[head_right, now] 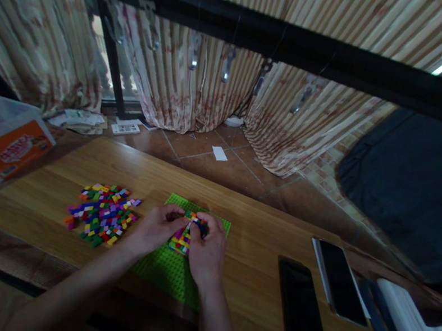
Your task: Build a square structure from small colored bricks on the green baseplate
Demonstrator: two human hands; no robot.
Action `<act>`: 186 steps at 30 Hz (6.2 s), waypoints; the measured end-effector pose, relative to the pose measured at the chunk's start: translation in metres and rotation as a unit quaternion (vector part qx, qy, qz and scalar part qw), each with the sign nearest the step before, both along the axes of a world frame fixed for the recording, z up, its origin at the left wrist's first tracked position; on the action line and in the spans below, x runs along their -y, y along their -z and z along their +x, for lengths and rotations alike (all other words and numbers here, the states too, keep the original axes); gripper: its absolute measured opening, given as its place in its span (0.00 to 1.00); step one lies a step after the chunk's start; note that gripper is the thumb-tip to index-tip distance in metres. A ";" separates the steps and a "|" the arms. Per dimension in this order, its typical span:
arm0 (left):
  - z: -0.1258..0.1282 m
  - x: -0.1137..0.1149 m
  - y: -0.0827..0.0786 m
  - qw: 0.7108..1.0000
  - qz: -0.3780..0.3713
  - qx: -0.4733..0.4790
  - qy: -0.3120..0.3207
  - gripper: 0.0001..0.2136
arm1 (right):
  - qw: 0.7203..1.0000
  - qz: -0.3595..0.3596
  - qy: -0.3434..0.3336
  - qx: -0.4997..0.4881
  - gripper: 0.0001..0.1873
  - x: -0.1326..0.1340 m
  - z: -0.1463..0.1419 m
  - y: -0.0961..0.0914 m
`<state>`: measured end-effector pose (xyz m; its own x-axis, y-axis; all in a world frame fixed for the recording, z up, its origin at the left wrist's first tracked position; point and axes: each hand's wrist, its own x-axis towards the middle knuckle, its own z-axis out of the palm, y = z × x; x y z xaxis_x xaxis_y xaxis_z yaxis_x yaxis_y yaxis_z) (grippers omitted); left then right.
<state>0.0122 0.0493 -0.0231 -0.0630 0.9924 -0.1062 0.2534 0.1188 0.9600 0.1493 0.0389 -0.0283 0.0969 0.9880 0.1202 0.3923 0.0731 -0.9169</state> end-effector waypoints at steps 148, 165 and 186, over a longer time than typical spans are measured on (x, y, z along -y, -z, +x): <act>-0.036 0.008 -0.009 0.996 0.020 0.037 0.082 0.06 | 0.999 -0.035 0.017 0.017 0.13 -0.004 -0.001 -0.003; -0.029 0.008 -0.009 0.996 -0.010 0.060 0.073 0.07 | 0.999 -0.037 0.004 -0.011 0.14 -0.003 0.000 -0.002; -0.025 0.010 -0.027 0.984 -0.054 0.163 0.052 0.07 | 0.998 -0.049 0.014 -0.024 0.13 -0.005 0.001 -0.003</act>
<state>-0.0129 0.0390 0.0043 0.0937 0.9734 -0.2091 -0.0486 0.2143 0.9756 0.1506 0.0442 -0.0251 0.1271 0.9917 0.0168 0.3492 -0.0289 -0.9366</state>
